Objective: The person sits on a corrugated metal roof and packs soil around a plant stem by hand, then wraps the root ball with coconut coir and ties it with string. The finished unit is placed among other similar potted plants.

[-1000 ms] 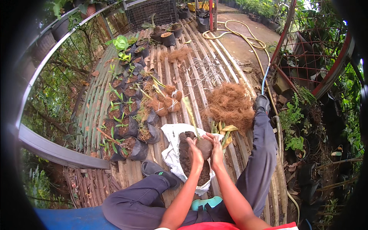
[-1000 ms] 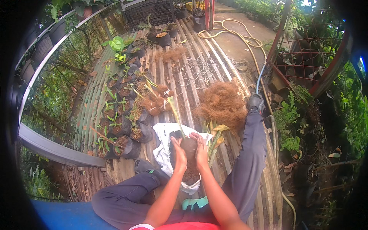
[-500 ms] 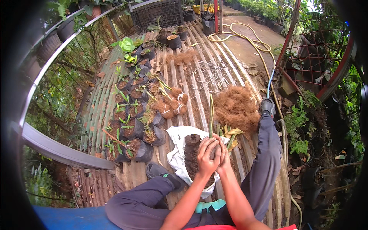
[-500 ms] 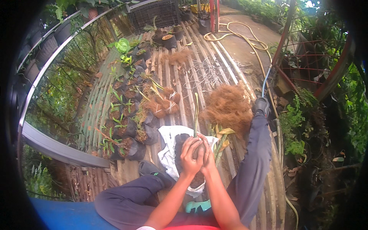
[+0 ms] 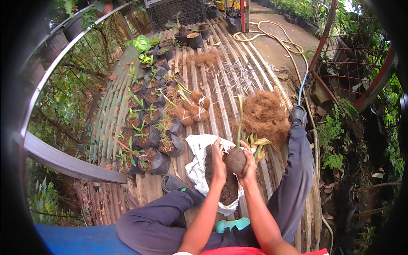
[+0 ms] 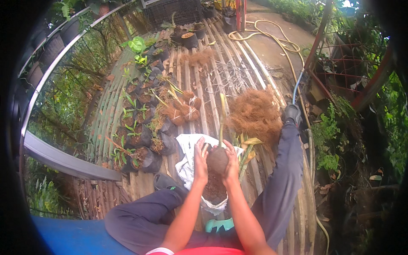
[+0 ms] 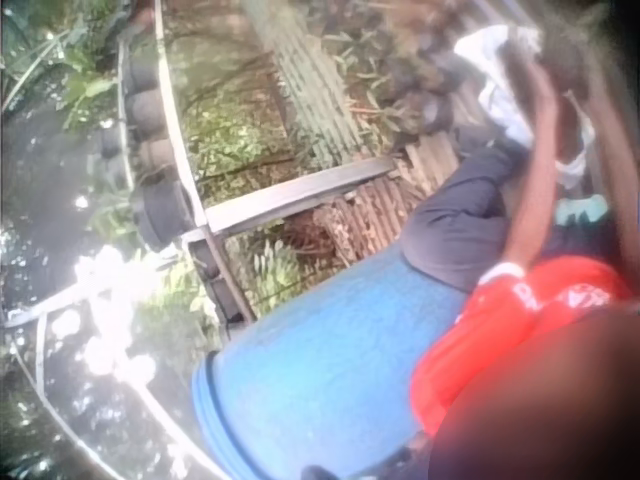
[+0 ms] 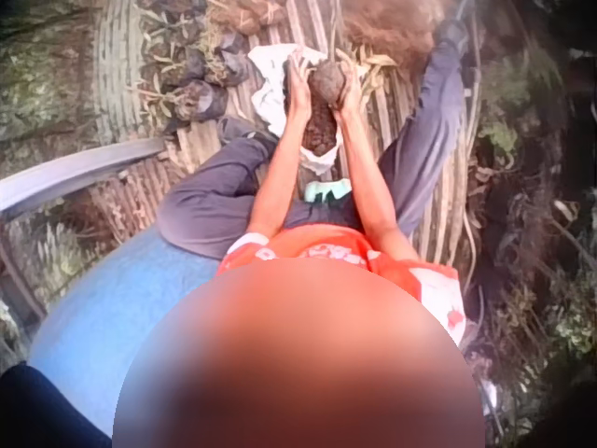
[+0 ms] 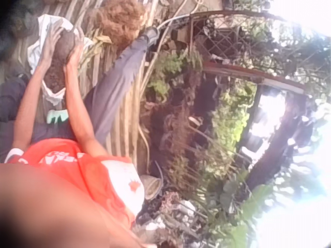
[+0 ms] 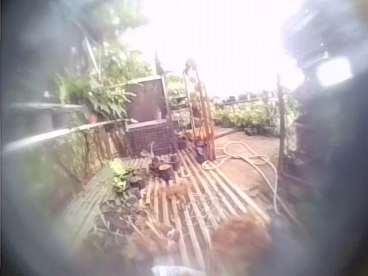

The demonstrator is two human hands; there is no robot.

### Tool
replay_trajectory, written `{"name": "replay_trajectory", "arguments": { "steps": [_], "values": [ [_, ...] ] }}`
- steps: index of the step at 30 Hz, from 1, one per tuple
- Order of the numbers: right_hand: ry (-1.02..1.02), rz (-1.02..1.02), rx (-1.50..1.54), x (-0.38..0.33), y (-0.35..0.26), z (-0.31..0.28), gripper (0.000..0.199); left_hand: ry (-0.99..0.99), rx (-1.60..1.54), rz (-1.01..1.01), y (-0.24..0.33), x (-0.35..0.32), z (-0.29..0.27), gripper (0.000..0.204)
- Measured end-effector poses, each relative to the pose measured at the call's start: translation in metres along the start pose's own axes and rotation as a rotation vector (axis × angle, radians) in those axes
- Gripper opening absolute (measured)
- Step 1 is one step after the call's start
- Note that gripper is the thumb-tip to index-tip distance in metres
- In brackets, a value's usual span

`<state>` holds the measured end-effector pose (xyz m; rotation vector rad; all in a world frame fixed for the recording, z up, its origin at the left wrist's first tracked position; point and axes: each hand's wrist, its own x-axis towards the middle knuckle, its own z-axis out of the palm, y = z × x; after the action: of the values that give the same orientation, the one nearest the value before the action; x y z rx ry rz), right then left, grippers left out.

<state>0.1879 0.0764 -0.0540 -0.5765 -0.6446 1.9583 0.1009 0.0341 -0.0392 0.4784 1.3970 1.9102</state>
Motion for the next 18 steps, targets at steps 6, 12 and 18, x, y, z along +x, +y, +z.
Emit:
{"name": "replay_trajectory", "arguments": {
  "steps": [6,12,18],
  "values": [
    [0.097,-0.340,-0.732,-0.006,0.031,0.014,0.040,-0.080,-0.361,-0.377,-0.013,0.001,-0.016,0.048],
    [0.084,-0.202,-0.625,0.000,0.036,0.010,0.037,0.012,-0.198,-0.148,-0.020,-0.007,-0.011,0.023],
    [0.027,0.028,-0.602,0.032,0.041,0.000,0.052,0.064,-0.520,-0.381,-0.017,0.027,-0.034,0.041]
  ]
}}
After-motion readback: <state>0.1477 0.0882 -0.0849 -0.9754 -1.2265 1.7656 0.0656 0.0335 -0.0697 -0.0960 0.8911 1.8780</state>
